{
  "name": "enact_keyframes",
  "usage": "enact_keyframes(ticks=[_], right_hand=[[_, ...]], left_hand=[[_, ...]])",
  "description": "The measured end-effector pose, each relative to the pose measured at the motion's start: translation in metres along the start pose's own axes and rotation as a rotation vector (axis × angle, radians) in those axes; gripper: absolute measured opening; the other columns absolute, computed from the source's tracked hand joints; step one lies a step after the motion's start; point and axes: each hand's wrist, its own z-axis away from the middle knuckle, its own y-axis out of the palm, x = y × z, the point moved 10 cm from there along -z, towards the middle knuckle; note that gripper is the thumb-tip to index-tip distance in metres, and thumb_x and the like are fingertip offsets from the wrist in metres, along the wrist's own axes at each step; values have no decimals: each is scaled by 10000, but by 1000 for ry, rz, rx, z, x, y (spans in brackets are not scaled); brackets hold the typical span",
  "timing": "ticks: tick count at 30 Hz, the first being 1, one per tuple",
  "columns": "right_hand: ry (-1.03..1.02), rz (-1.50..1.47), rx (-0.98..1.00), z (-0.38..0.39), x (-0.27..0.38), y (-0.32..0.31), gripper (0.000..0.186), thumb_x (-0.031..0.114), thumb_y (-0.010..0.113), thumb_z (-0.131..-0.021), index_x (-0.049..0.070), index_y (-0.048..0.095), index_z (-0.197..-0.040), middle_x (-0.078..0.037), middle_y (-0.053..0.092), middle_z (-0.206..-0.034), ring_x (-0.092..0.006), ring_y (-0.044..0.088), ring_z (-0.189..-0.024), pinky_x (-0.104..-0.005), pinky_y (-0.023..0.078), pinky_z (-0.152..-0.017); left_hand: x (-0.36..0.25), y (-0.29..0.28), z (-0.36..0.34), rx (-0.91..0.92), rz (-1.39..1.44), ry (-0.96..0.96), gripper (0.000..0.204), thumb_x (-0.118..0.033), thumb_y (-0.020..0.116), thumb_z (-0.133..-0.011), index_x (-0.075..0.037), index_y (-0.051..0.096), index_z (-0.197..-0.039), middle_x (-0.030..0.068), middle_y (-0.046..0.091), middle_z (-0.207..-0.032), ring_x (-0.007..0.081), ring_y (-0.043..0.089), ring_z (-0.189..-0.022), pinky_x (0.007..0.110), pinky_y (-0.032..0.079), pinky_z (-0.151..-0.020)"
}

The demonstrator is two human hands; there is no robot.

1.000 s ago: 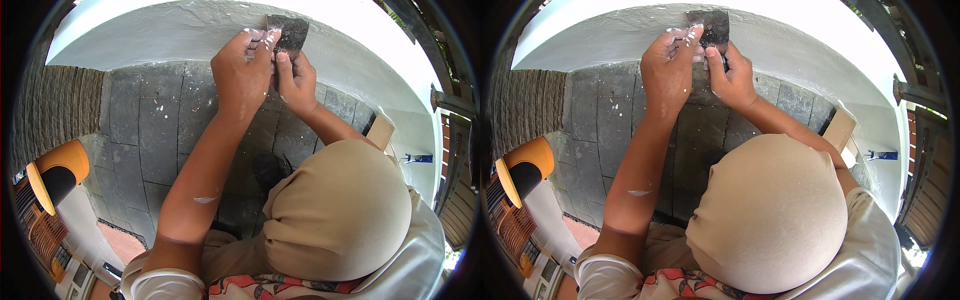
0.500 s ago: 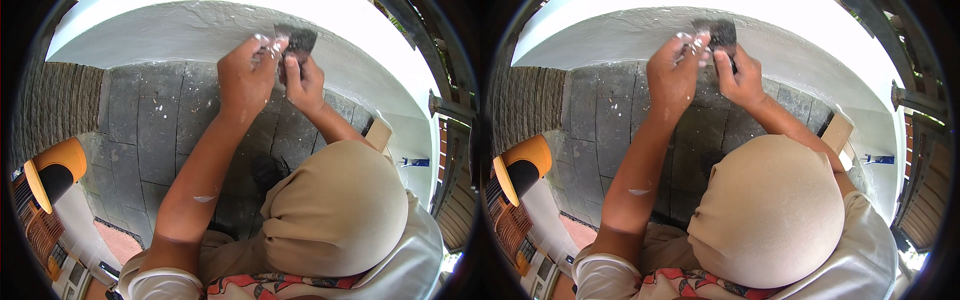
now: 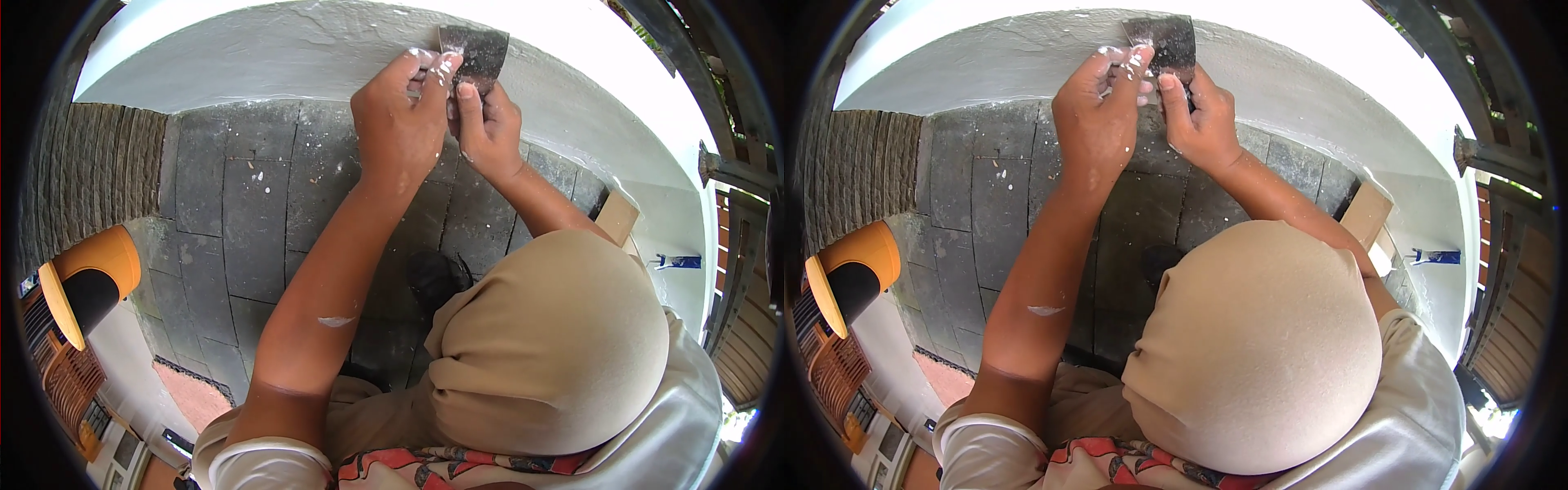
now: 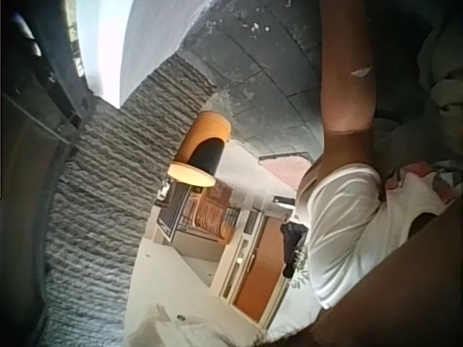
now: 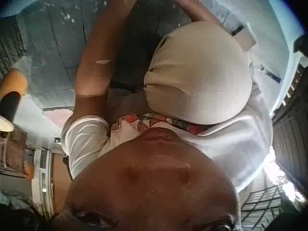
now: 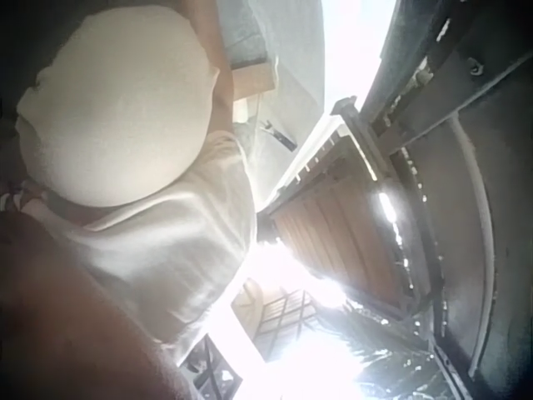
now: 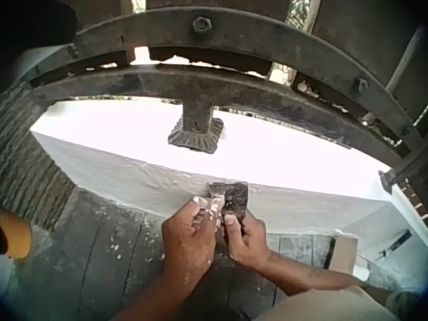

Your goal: Scraping and patching the bottom edge of a wall pillar near the floor.

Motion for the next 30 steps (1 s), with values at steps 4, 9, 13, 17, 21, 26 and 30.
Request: enact_keyframes(ticks=[4, 9, 13, 17, 21, 26, 30], right_hand=[[20, -12, -3, 5, -8, 5, 199, 207, 555, -1017, 15, 609, -1013, -53, 618, -656, -124, 584, -565, -284, 466, -537], [28, -43, -4, 2, -10, 7, 201, 208, 549, -1022, 16, 605, -1013, -44, 617, -661, -110, 579, -573, -282, 464, -538], [-17, -5, -15, 4, -7, 7, 196, 205, 547, -1023, 18, 605, -1023, -40, 618, -662, -105, 578, -574, -281, 462, -534], [12, -84, -19, -2, -3, 11, 200, 210, 546, -1024, 18, 606, -1026, -41, 617, -662, -106, 578, -574, -281, 461, -534], [21, -38, -6, 3, -6, 9, 202, 213, 548, -1023, 20, 607, -1031, -39, 616, -663, -103, 577, -575, -278, 461, -537], [21, -58, 4, 1, -7, 10, 200, 213, 548, -1023, 22, 608, -1029, -38, 615, -660, -103, 576, -571, -276, 460, -534], [31, -52, 0, 3, -10, 9, 197, 210, 551, -1022, 21, 605, -1013, -45, 617, -660, -111, 575, -566, -280, 461, -536]], left_hand=[[9, -2, 3, 5, -62, -46, 199, -174, 670, -951, 7, 708, -1024, 52, 707, -865, 94, 653, -726, 247, 528, -654], [6, -2, -1, -16, -44, 26, 189, -164, 671, -949, 5, 710, -1023, 59, 711, -861, 89, 655, -728, 246, 534, -653], [9, 0, 0, -4, -78, 24, 187, -161, 669, -949, 5, 709, -1025, 63, 716, -871, 90, 658, -728, 246, 537, -653], [3, -5, -2, -29, -69, 88, 183, -161, 668, -950, 2, 708, -1025, 66, 721, -892, 90, 662, -734, 249, 542, -655], [6, -2, 0, 2, -84, 16, 174, -146, 669, -947, 7, 702, -1023, 67, 719, -901, 96, 661, -733, 251, 547, -658], [3, -5, -1, -21, -50, 96, 185, -158, 671, -947, 8, 699, -1024, 70, 715, -896, 104, 661, -726, 252, 547, -650], [8, -3, 1, 18, -53, 31, 191, -167, 672, -949, 9, 696, -1019, 71, 712, -905, 102, 656, -724, 254, 546, -635]])
